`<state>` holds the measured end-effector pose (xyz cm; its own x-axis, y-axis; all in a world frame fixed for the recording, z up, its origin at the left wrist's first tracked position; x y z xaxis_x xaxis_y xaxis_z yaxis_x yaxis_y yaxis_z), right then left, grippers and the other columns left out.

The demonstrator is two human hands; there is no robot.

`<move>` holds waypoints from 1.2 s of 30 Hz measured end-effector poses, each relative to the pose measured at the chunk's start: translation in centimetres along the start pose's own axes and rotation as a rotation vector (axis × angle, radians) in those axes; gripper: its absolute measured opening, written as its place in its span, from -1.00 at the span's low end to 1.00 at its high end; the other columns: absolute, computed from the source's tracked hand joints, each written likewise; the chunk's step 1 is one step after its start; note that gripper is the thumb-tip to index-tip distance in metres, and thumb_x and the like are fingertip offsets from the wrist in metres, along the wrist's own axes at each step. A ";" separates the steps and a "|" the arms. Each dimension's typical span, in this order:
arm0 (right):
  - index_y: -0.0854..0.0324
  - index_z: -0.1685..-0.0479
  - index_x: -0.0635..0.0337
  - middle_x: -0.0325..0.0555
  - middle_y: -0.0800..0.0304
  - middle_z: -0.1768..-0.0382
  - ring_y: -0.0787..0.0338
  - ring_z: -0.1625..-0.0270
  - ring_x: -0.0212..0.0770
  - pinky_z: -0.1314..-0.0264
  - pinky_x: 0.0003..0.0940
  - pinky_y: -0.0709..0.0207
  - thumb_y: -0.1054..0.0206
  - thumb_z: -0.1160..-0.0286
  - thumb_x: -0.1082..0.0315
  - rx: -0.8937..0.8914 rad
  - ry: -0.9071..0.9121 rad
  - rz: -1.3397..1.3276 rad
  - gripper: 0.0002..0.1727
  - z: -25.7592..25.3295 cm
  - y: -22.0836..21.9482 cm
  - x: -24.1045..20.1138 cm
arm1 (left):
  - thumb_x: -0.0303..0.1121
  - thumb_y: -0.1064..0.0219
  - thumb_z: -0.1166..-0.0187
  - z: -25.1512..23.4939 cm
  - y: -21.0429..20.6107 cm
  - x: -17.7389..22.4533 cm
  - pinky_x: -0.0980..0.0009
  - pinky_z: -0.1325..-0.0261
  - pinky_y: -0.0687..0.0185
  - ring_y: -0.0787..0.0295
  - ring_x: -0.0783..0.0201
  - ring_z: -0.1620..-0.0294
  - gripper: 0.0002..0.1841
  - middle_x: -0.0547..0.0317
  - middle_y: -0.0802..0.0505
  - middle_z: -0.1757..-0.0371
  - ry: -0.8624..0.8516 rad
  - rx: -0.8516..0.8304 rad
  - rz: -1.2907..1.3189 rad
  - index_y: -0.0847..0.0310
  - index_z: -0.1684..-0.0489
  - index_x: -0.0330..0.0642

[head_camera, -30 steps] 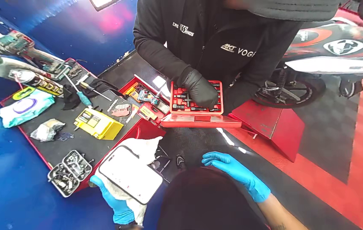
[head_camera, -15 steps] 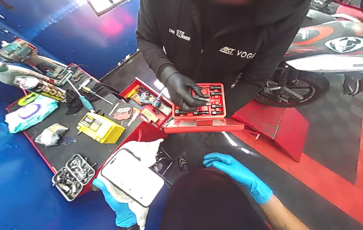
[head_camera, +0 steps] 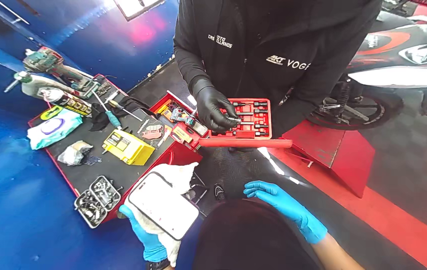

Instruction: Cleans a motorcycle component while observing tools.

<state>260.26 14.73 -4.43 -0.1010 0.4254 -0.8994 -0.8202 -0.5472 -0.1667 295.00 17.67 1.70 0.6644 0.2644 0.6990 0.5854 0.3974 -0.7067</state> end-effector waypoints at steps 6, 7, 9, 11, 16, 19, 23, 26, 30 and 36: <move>-0.63 -0.44 0.21 -0.06 -0.82 -0.28 -0.79 -0.34 -0.15 -0.51 -0.20 -0.60 -0.11 -0.79 0.28 -0.007 -0.004 0.000 -0.61 -0.1 -0.1 0.2 | 0.36 0.11 -0.70 -0.2 2.7 -0.5 0.22 -0.35 -0.73 -0.76 0.35 -0.35 -0.34 0.28 -0.84 -0.30 -0.045 -0.066 -0.038 -0.61 -0.43 0.15; -0.62 -0.44 0.21 -0.05 -0.82 -0.28 -0.80 -0.33 -0.15 -0.51 -0.19 -0.61 -0.11 -0.80 0.28 -0.006 -0.002 -0.002 -0.61 -0.1 -0.1 0.2 | 0.36 0.11 -0.70 -0.1 2.5 -0.4 0.22 -0.35 -0.73 -0.75 0.34 -0.35 -0.34 0.28 -0.83 -0.30 -0.049 -0.064 -0.038 -0.60 -0.43 0.14; -0.62 -0.44 0.22 -0.05 -0.83 -0.28 -0.80 -0.33 -0.15 -0.51 -0.19 -0.60 -0.10 -0.79 0.28 -0.009 -0.006 -0.002 -0.60 0.0 -0.1 0.1 | 0.37 0.12 -0.70 -0.2 2.5 -0.4 0.23 -0.34 -0.74 -0.76 0.35 -0.34 -0.34 0.28 -0.84 -0.29 -0.054 -0.058 -0.043 -0.61 -0.42 0.15; -0.62 -0.44 0.21 -0.06 -0.83 -0.28 -0.79 -0.34 -0.15 -0.51 -0.20 -0.60 -0.11 -0.79 0.27 -0.012 -0.009 0.002 -0.60 0.0 -0.1 0.3 | 0.36 0.12 -0.70 -0.2 2.7 -0.3 0.24 -0.34 -0.74 -0.76 0.36 -0.34 -0.35 0.28 -0.85 -0.28 -0.056 -0.049 -0.053 -0.61 -0.42 0.17; -0.62 -0.44 0.21 -0.06 -0.83 -0.28 -0.79 -0.34 -0.15 -0.51 -0.20 -0.60 -0.12 -0.79 0.25 -0.013 0.002 0.009 -0.60 -0.1 -0.1 0.4 | 0.36 0.13 -0.70 -0.2 2.7 -0.4 0.22 -0.35 -0.73 -0.76 0.33 -0.35 -0.33 0.25 -0.84 -0.29 -0.043 -0.070 -0.025 -0.60 -0.43 0.13; -0.62 -0.45 0.20 -0.07 -0.83 -0.27 -0.80 -0.34 -0.16 -0.50 -0.20 -0.61 -0.11 -0.79 0.26 -0.008 -0.009 0.010 -0.59 0.0 -0.2 0.3 | 0.38 0.12 -0.67 0.1 0.5 0.1 0.34 -0.22 -0.81 -0.83 0.43 -0.21 -0.35 0.34 -0.90 -0.15 -0.011 0.013 -0.040 -0.67 -0.29 0.17; -0.61 -0.45 0.22 -0.06 -0.83 -0.28 -0.79 -0.35 -0.16 -0.52 -0.20 -0.59 -0.11 -0.79 0.24 -0.016 -0.004 0.004 -0.59 -0.1 -0.3 0.4 | 0.40 0.08 -0.63 0.2 -0.5 0.4 0.39 -0.15 -0.82 -0.85 0.48 -0.15 -0.37 0.41 -0.92 -0.10 0.000 0.033 -0.069 -0.70 -0.22 0.22; -0.62 -0.45 0.21 -0.06 -0.83 -0.28 -0.79 -0.34 -0.16 -0.51 -0.20 -0.60 -0.12 -0.79 0.25 -0.016 -0.004 0.008 -0.59 -0.1 -0.3 0.3 | 0.35 0.08 -0.70 -0.2 1.5 0.0 0.30 -0.31 -0.75 -0.78 0.40 -0.31 -0.37 0.33 -0.86 -0.25 -0.049 -0.093 -0.047 -0.65 -0.38 0.17; -0.62 -0.44 0.22 -0.06 -0.83 -0.27 -0.80 -0.33 -0.16 -0.50 -0.20 -0.61 -0.12 -0.79 0.26 -0.025 -0.002 0.006 -0.60 -0.2 -0.3 0.2 | 0.35 0.05 -0.68 -0.3 1.7 0.1 0.31 -0.31 -0.75 -0.78 0.41 -0.30 -0.37 0.33 -0.87 -0.23 -0.049 -0.053 -0.068 -0.66 -0.36 0.17; -0.62 -0.44 0.21 -0.07 -0.83 -0.28 -0.79 -0.34 -0.17 -0.50 -0.21 -0.61 -0.12 -0.79 0.25 -0.034 -0.005 0.014 -0.60 -0.4 -0.4 -0.1 | 0.34 0.08 -0.70 -0.4 1.7 0.2 0.36 -0.28 -0.77 -0.80 0.46 -0.26 -0.39 0.38 -0.88 -0.21 -0.061 -0.086 -0.044 -0.68 -0.33 0.19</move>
<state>260.82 14.68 -4.46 -0.1154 0.4215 -0.8995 -0.7994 -0.5769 -0.1678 296.29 18.07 0.57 0.6092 0.3020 0.7332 0.6531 0.3333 -0.6799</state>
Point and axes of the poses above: each hand's wrist, its own z-axis away from the middle knuckle, its own y-axis out of the back of the hand, x = y × z, the point moved 7 cm from there along -z, towards the middle knuckle
